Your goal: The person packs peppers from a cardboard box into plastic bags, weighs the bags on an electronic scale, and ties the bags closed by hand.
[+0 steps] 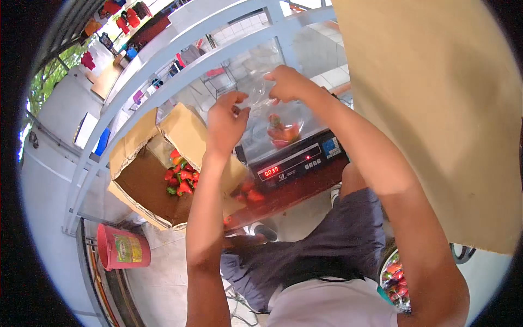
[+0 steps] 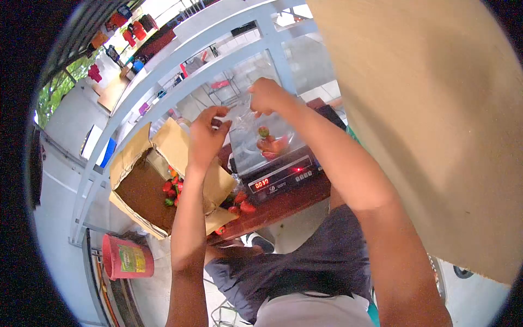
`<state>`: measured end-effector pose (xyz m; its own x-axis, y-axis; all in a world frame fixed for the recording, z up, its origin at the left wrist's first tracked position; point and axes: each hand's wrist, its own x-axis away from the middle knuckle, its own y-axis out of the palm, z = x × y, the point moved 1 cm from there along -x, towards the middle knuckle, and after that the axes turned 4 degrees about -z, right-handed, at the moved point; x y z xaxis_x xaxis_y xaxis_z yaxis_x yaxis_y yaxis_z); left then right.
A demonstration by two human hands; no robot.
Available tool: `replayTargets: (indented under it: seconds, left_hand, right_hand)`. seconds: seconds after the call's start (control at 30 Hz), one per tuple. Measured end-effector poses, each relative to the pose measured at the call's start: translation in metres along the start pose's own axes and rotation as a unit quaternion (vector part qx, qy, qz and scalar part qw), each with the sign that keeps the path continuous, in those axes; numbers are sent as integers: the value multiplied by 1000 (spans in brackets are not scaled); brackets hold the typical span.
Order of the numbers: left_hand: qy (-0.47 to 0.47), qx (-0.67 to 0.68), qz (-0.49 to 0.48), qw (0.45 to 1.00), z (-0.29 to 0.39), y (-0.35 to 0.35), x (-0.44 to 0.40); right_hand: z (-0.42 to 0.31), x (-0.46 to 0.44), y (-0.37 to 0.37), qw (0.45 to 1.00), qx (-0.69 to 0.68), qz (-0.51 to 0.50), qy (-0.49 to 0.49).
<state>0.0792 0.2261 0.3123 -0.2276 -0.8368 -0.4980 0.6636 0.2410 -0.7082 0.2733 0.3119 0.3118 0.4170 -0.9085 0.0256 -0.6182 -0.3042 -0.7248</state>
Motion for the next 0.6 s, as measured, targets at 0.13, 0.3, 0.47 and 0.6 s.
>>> replayTargets:
  seconds: [0.13, 0.3, 0.47, 0.6]
  left_hand:
    - [-33, 38, -20, 999, -24, -1, 23]
    - [-97, 63, -42, 992, -35, 7, 34]
    - [-72, 110, -17, 991, -42, -2, 84]
    - [-111, 178, 77, 975, -32, -33, 142]
  right_hand:
    - [24, -3, 9, 994, -105, 17, -19]
    - [19, 22, 0, 998, -68, -12, -14]
    - [52, 105, 2, 938, -288, 161, -107]
    - [155, 154, 68, 937, -231, 255, -61]
